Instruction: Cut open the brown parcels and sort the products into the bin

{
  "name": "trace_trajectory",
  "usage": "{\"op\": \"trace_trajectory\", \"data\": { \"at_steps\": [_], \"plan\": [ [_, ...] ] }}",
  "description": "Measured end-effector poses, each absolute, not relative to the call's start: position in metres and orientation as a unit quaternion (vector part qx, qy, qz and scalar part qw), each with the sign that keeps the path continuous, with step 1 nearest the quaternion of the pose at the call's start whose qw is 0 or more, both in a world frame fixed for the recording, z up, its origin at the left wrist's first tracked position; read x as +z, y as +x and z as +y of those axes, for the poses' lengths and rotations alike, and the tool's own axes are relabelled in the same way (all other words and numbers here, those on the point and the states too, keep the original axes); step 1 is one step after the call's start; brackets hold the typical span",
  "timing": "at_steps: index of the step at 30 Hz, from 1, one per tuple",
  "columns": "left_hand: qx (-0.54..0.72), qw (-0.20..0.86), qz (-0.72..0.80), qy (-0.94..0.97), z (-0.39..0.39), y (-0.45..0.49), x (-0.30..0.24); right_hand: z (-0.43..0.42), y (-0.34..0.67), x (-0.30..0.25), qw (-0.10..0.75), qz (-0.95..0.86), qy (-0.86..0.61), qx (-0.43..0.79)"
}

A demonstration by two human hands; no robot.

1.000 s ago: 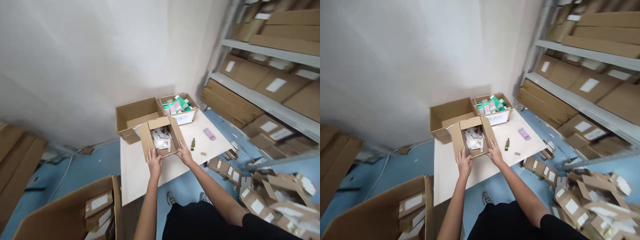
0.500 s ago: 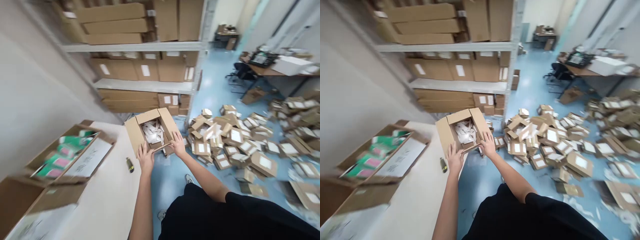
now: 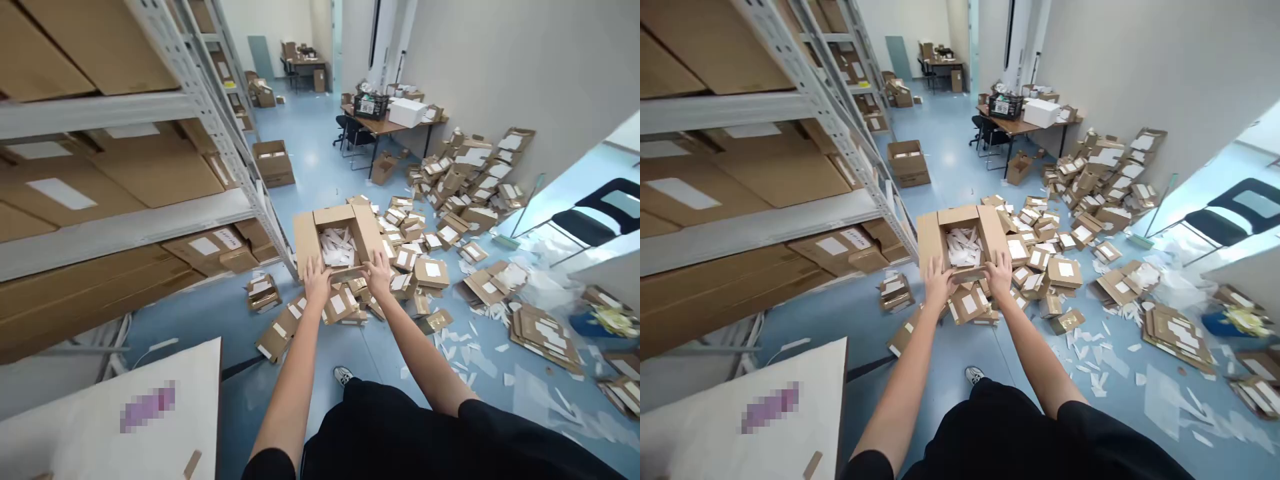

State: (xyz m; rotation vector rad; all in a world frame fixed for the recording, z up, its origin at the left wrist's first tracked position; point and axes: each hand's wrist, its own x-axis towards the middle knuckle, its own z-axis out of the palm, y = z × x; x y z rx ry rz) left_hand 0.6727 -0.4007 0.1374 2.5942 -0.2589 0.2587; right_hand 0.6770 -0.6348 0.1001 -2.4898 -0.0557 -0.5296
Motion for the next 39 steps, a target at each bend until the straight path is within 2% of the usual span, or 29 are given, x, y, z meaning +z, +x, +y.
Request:
{"op": "trace_trajectory", "data": {
  "at_steps": [5,9,13,20,25,30,34,39],
  "plan": [
    [0.109,0.285,-0.149,0.941,-0.460,0.718,0.156,-0.700,0.712,0.118,0.284,0.078,-0.929,-0.223],
    [0.106,0.290,-0.158,0.938,-0.460,0.711,0.161,-0.699,0.721,0.130,0.291,0.051,-0.925,-0.238],
    [0.100,0.294,-0.118,0.943,-0.428,0.694,0.161,-0.654,0.722,0.136,0.314,-0.033,-0.923,-0.219],
    [0.129,0.273,0.026,0.953,-0.329,0.629,0.158,-0.522,0.721,0.136,0.357,-0.244,-0.896,-0.104],
    [0.162,0.241,0.189,0.938,-0.257,0.531,0.150,-0.401,0.686,0.127,0.364,-0.410,-0.836,-0.009],
    [0.165,0.209,0.378,0.887,-0.209,0.381,0.146,-0.288,0.577,0.124,0.340,-0.570,-0.745,0.063],
    [0.206,0.160,0.493,0.830,-0.201,0.242,0.144,-0.236,0.455,0.133,0.303,-0.654,-0.686,0.098],
    [0.258,0.118,0.604,0.745,-0.228,0.086,0.142,-0.213,0.307,0.143,0.262,-0.734,-0.610,0.142]
  ]
}}
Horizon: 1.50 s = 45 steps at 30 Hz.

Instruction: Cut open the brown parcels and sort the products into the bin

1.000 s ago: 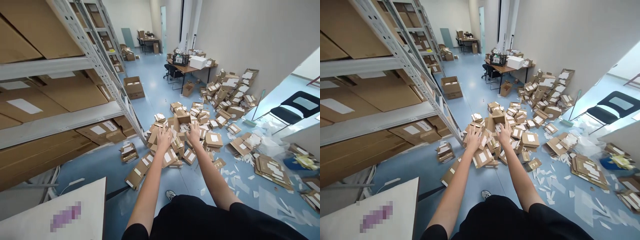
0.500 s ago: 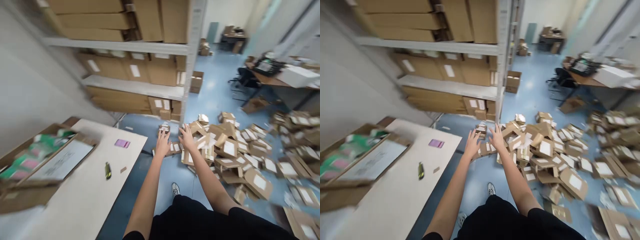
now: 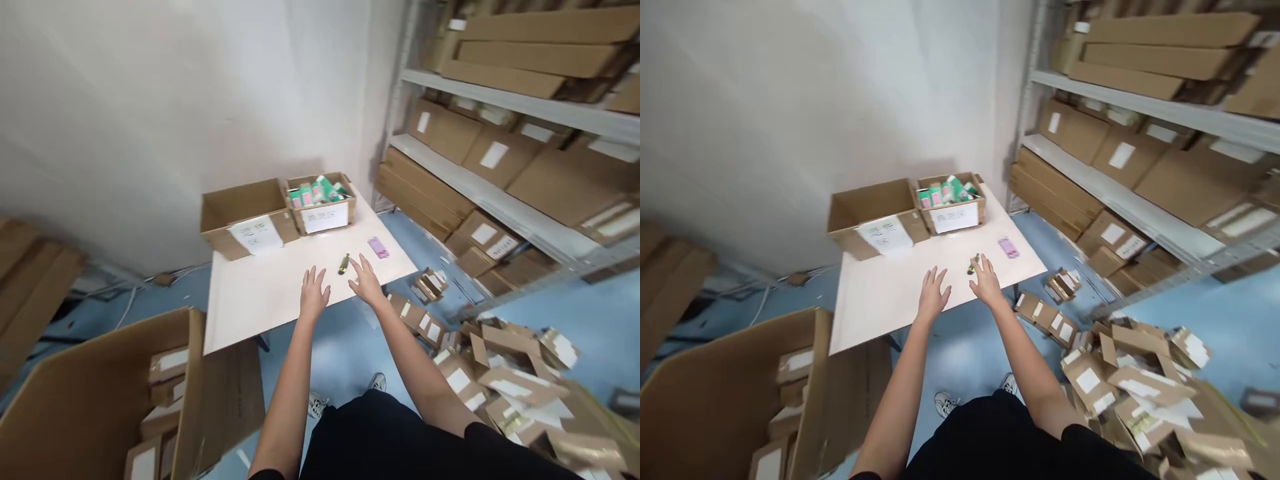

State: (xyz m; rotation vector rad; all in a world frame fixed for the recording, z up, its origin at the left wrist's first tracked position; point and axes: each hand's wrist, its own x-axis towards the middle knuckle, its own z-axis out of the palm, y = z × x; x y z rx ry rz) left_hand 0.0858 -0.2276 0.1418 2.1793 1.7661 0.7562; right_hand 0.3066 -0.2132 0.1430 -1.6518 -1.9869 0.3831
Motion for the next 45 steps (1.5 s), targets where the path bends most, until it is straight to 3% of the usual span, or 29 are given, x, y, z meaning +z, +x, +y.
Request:
{"op": "trace_trajectory", "data": {
  "at_steps": [12,21,31,39,45],
  "plan": [
    [0.299,0.070,0.807,0.505,-0.389,-0.232,0.127,-0.246,-0.055,0.127,0.196,-0.900,-0.333,0.201],
    [0.322,0.048,0.900,0.289,-0.519,-0.352,0.082,-0.306,-0.251,0.119,0.120,-0.951,-0.144,0.245],
    [0.304,0.064,0.935,0.169,-0.527,-0.452,0.041,-0.287,-0.409,0.072,0.026,-0.954,-0.057,0.292],
    [0.266,0.161,0.945,0.097,-0.506,-0.524,-0.007,-0.253,-0.530,0.020,-0.034,-0.947,-0.029,0.317],
    [0.278,0.218,0.935,0.013,-0.526,-0.544,-0.070,-0.273,-0.591,-0.042,-0.094,-0.943,0.003,0.319]
  ]
}}
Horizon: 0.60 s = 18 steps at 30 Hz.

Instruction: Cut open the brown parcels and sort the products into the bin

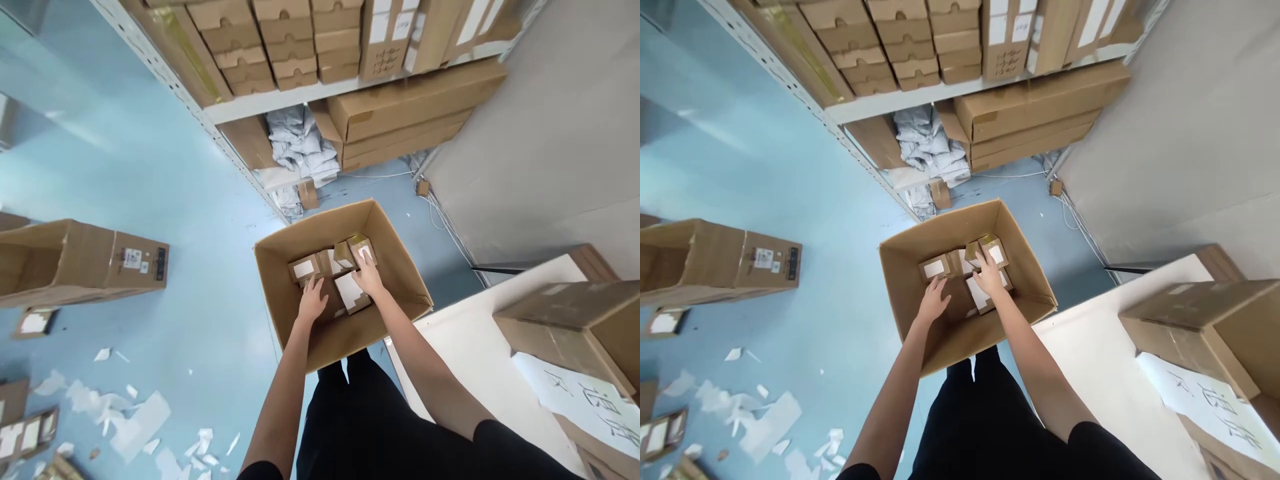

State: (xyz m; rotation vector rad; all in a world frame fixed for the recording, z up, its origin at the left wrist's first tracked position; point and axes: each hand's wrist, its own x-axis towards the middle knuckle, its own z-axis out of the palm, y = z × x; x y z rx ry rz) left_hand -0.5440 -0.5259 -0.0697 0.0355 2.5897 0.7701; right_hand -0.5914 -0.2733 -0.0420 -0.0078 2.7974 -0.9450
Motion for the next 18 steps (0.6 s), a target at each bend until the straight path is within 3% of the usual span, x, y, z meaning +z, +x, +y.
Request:
{"op": "trace_trajectory", "data": {
  "at_steps": [9,18],
  "plan": [
    [0.292,0.320,0.899,-0.069,-0.562,-0.590,-0.235,-0.351,-0.661,-0.201,0.205,0.935,-0.019,-0.288],
    [0.382,0.255,0.838,-0.294,-0.579,-0.621,-0.421,-0.392,-0.660,-0.388,0.281,0.928,-0.018,-0.245]
  ]
}}
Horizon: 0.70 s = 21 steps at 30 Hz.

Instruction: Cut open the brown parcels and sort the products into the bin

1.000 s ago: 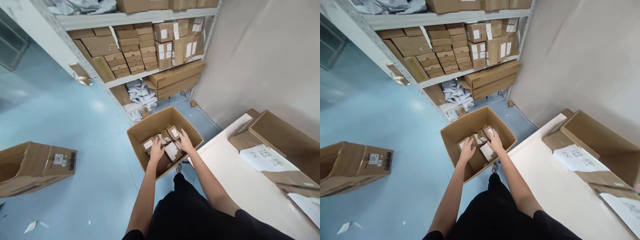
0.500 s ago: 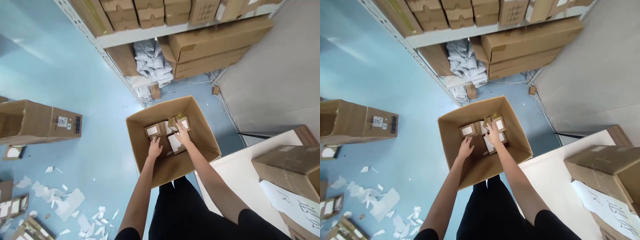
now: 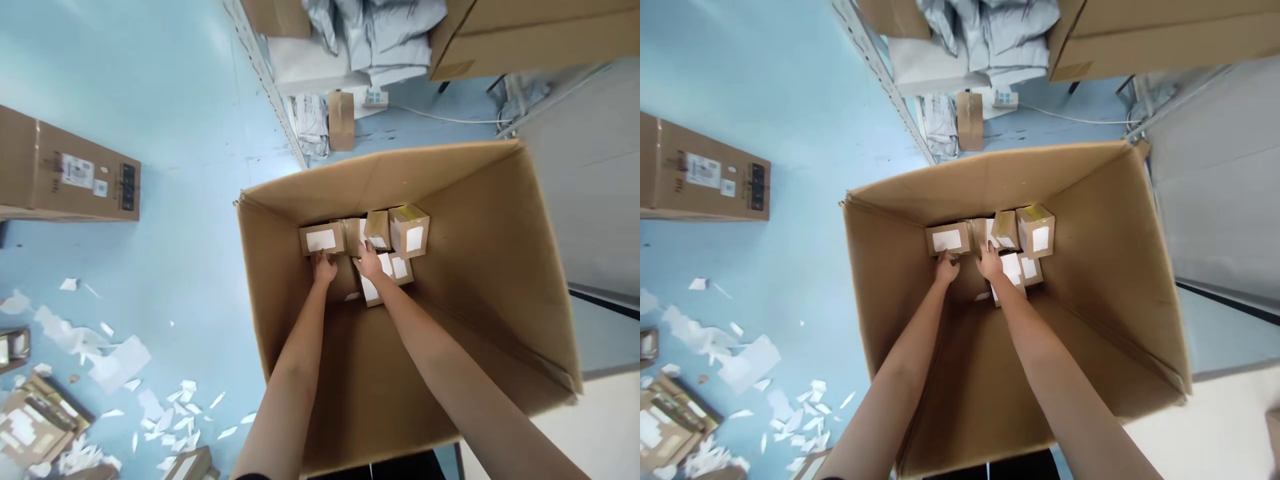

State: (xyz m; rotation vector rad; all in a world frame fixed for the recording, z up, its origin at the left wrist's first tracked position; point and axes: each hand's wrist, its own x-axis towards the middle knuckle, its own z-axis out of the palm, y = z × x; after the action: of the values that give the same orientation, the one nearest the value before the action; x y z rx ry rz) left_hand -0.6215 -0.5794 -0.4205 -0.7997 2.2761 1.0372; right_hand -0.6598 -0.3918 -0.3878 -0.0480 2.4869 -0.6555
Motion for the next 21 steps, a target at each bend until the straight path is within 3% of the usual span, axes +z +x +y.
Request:
{"op": "trace_trajectory", "data": {
  "at_steps": [4,9,14,21],
  "plan": [
    [0.398,0.192,0.807,-0.392,-0.600,-0.634,-0.488,-0.406,-0.648,-0.442,0.303,0.916,-0.047,-0.260],
    [0.330,0.170,0.822,-0.432,-0.624,-0.646,-0.536,-0.410,-0.641,-0.486,0.315,0.901,-0.069,-0.289],
    [0.269,0.171,0.836,-0.447,-0.625,-0.652,-0.545,-0.400,-0.652,-0.515,0.331,0.893,-0.051,-0.299],
    [0.294,0.177,0.833,-0.434,-0.625,-0.653,-0.543,-0.415,-0.674,-0.536,0.342,0.866,-0.061,-0.360]
  ]
}}
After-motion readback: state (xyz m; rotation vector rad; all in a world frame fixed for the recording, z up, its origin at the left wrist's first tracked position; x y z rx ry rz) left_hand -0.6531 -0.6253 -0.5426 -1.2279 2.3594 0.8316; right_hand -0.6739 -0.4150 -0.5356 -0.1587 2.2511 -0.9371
